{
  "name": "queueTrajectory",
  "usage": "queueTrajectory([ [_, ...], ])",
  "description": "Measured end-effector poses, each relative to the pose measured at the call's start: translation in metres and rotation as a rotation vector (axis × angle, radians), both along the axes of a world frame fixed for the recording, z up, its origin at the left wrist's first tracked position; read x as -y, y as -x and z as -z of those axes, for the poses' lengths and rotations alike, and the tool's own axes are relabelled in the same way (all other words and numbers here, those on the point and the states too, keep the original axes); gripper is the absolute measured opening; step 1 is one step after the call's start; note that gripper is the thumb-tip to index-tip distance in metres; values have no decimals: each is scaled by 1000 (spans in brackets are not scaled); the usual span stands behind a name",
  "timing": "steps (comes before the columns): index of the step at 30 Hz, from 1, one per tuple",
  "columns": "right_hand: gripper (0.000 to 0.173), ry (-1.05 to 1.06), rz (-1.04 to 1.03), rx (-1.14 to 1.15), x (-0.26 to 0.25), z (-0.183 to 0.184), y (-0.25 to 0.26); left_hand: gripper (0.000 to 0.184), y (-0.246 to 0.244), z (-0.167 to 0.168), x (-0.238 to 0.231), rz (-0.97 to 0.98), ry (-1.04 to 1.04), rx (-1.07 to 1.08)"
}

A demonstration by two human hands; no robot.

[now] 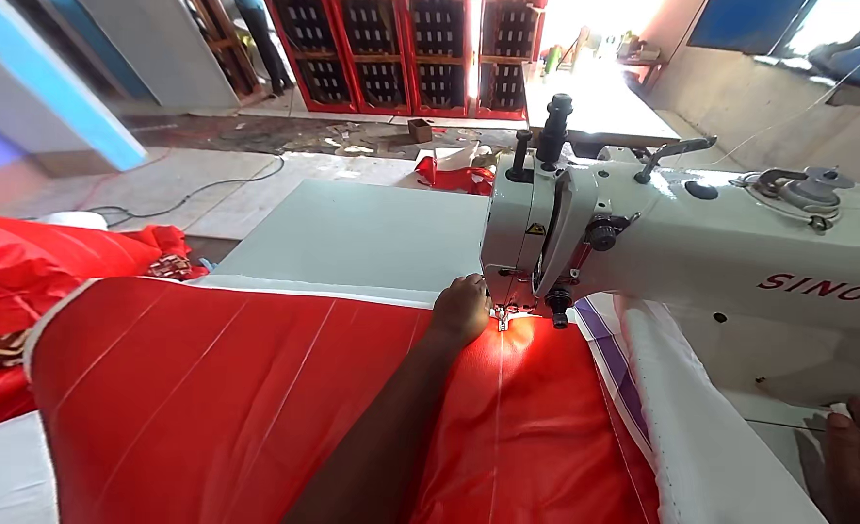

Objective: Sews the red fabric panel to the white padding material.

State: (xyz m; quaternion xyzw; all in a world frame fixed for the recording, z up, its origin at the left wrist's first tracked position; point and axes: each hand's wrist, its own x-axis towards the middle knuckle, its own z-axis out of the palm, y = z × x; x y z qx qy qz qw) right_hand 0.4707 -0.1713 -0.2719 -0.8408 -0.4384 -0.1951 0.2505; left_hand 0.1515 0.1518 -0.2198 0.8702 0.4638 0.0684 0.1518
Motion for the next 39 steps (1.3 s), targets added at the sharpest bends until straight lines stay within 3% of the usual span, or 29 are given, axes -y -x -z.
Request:
queueTrajectory([
  [9, 62, 67, -19, -21, 3, 3, -1, 31, 0, 1, 4, -26, 16, 12],
  [14, 58, -62, -104, -157, -13, -35, 36, 33, 4, 3, 1, 5, 31, 62],
  [16, 59, -104, -154, -451, -31, -48, 72, 30, 7, 9, -3, 21, 14, 158],
  [18, 58, -24, -196, -895, -48, -64, 96, 23, 13, 19, -7, 59, -97, 283],
  [21, 58, 18, -188, -1388, -64, -89, 108, 25, 29, 7, 5, 88, -211, 180],
  [24, 42, -85, -151, -1712, -75, -100, 112, 32, 51, 1, 24, 140, -114, 131],
  [27, 56, 11, -183, -1738, -79, -90, 106, 39, 87, 6, 38, 164, -37, 92],
  [30, 73, 74, -184, -1695, -78, -83, 106, 43, 138, 15, 39, 9, -72, 75],
  [35, 78, 102, -216, -1594, -80, -78, 105, 63, 212, 26, 39, -252, -99, -11],
  [39, 79, 96, -224, -1571, -87, -71, 101, 63, 212, 24, 40, -292, -91, -37],
])
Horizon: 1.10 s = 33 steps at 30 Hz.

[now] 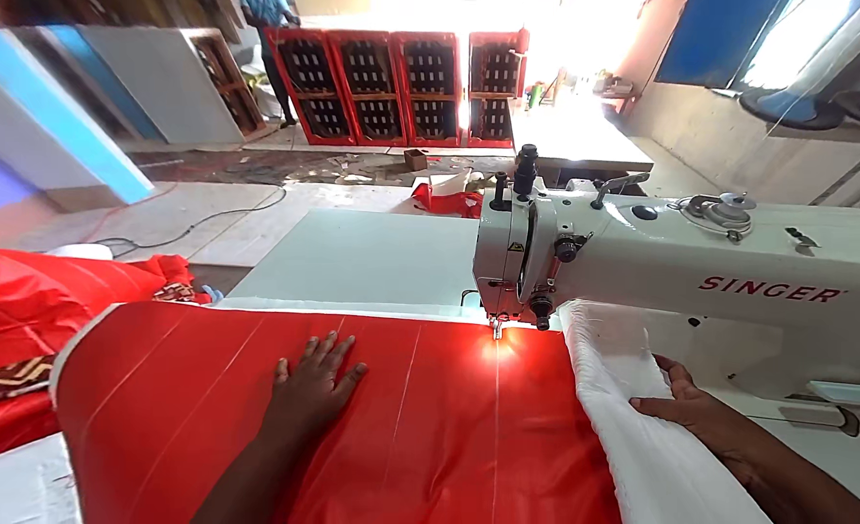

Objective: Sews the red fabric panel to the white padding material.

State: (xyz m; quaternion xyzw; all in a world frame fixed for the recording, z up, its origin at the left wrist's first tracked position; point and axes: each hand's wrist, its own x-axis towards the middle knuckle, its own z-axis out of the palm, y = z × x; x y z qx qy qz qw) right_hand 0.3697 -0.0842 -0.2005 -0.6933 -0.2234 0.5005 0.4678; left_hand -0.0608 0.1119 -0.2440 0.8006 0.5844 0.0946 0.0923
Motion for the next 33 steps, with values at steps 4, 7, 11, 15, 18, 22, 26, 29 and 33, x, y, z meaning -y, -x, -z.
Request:
queueTrajectory([
  [4, 78, -17, 31, 35, -16, 3, -6, 58, -9, -3, -16, -9, 22, 0],
  [7, 78, -32, 50, 29, -27, 6, -12, 58, -14, -4, -28, 0, 30, 13],
  [11, 78, -47, 51, 55, -43, 7, -18, 59, -22, -5, -45, 7, 42, -21],
  [15, 78, -70, 63, 76, -60, 10, -24, 60, -30, -6, -65, -1, 59, -55],
  [18, 74, -64, 77, 89, -70, 9, -26, 60, -35, -5, -80, 2, 53, -54],
  [22, 33, -28, 110, 137, -84, 3, -23, 60, -42, -7, -96, 6, 47, -58],
  [26, 16, 33, 128, 150, -98, 1, -26, 60, -51, -9, -108, -6, 61, -52],
  [29, 16, 47, 160, 140, -102, 4, -29, 59, -54, -9, -114, -21, 63, -66],
  [33, 17, 22, 150, 152, -100, 5, -28, 58, -55, -9, -114, -27, 57, -53],
])
